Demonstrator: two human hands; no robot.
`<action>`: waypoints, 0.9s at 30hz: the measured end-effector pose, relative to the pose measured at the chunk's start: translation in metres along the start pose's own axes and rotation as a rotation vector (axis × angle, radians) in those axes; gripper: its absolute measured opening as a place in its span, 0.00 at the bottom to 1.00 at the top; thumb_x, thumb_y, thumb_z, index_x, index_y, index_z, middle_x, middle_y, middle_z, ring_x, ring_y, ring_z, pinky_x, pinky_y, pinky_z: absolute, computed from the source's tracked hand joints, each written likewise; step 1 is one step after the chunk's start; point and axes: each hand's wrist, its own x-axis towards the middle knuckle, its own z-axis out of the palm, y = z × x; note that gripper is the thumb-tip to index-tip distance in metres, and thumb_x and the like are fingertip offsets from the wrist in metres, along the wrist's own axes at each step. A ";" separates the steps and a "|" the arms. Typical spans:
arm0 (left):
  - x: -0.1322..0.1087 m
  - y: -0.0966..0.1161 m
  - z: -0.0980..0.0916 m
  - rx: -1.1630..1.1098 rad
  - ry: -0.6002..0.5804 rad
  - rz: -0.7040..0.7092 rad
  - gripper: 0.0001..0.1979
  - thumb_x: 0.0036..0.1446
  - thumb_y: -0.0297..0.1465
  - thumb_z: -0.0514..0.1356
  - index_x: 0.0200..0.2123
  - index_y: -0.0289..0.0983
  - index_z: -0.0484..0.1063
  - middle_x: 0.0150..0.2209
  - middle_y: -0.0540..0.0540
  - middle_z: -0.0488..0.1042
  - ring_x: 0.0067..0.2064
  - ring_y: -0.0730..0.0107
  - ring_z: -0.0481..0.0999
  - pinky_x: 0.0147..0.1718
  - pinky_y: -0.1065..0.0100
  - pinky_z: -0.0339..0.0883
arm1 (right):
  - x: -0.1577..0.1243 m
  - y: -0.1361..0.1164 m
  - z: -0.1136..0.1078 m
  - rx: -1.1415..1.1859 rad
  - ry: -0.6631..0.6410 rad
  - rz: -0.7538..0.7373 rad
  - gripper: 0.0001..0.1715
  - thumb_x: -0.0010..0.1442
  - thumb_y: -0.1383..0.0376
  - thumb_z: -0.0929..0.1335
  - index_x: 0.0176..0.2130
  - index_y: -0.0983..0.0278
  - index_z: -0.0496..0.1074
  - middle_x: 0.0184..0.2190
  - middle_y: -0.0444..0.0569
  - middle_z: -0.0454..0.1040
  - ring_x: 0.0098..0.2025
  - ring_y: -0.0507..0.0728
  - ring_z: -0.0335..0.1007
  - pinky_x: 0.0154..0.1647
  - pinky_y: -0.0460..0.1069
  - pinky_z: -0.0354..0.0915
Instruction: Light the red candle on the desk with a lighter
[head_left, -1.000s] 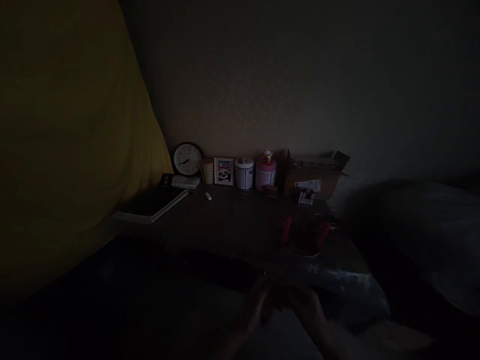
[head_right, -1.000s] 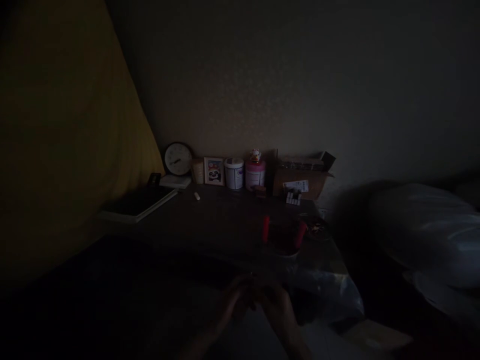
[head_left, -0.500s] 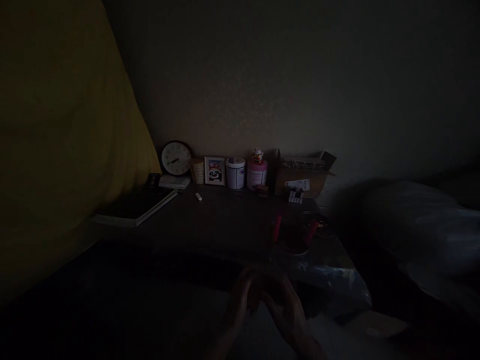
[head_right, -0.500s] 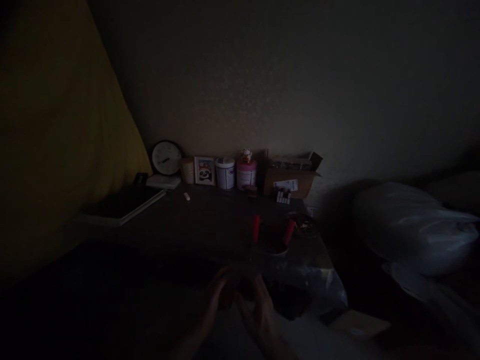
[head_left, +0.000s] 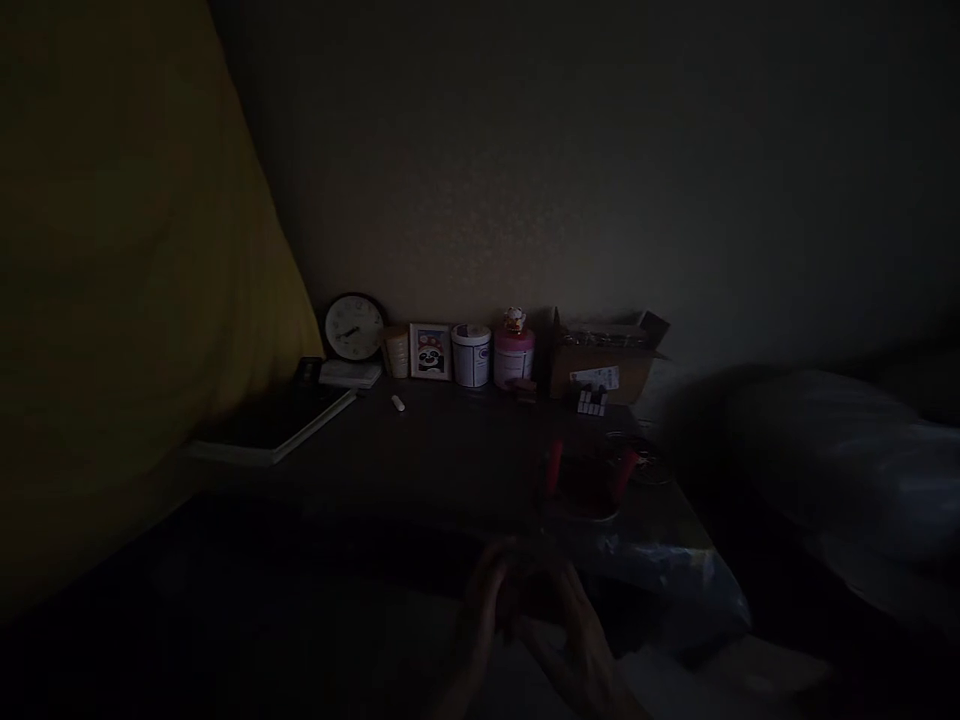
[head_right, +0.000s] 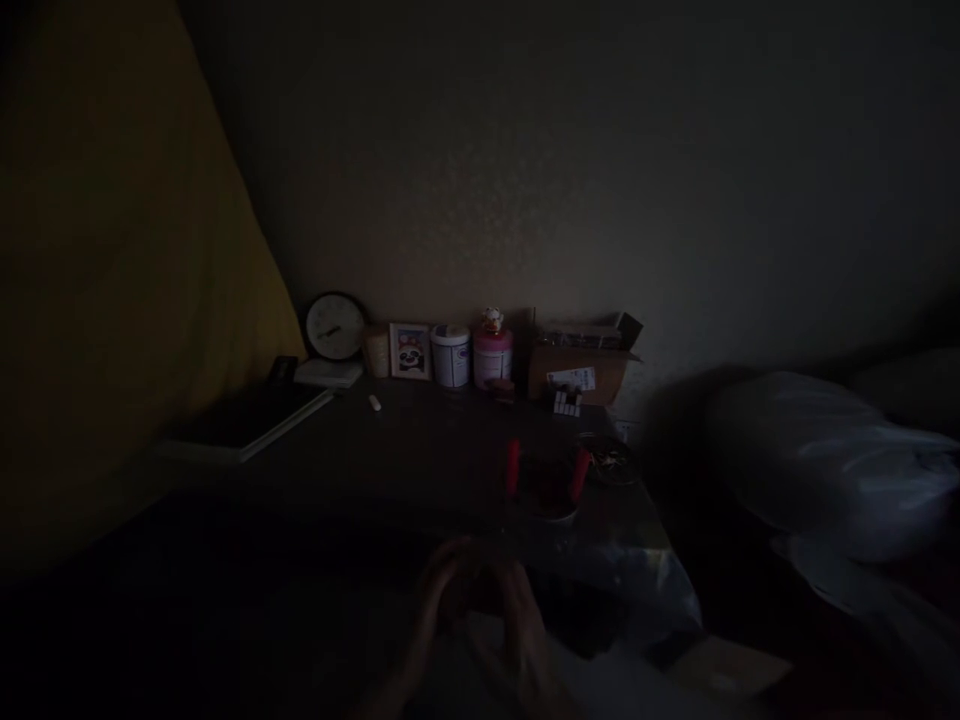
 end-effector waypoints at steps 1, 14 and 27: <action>0.000 -0.002 -0.002 -0.007 -0.004 -0.010 0.19 0.49 0.42 0.60 0.44 0.43 0.74 0.54 0.46 0.71 0.59 0.56 0.63 0.57 0.60 0.56 | -0.001 0.000 0.000 -0.005 0.009 -0.009 0.32 0.58 0.62 0.66 0.59 0.55 0.53 0.55 0.51 0.63 0.55 0.59 0.64 0.51 0.51 0.68; 0.006 -0.018 -0.005 -0.037 -0.006 0.007 0.21 0.49 0.44 0.60 0.46 0.42 0.73 0.54 0.44 0.71 0.58 0.56 0.64 0.57 0.59 0.56 | -0.003 0.009 0.005 -0.076 0.021 -0.017 0.36 0.57 0.61 0.67 0.61 0.55 0.51 0.56 0.53 0.62 0.55 0.60 0.64 0.50 0.51 0.69; 0.006 -0.016 -0.004 0.024 0.033 -0.004 0.20 0.50 0.44 0.58 0.44 0.41 0.74 0.54 0.44 0.71 0.58 0.55 0.64 0.57 0.60 0.58 | -0.006 0.013 0.005 -0.153 0.071 -0.039 0.35 0.56 0.61 0.68 0.59 0.54 0.52 0.52 0.52 0.66 0.52 0.59 0.67 0.47 0.51 0.70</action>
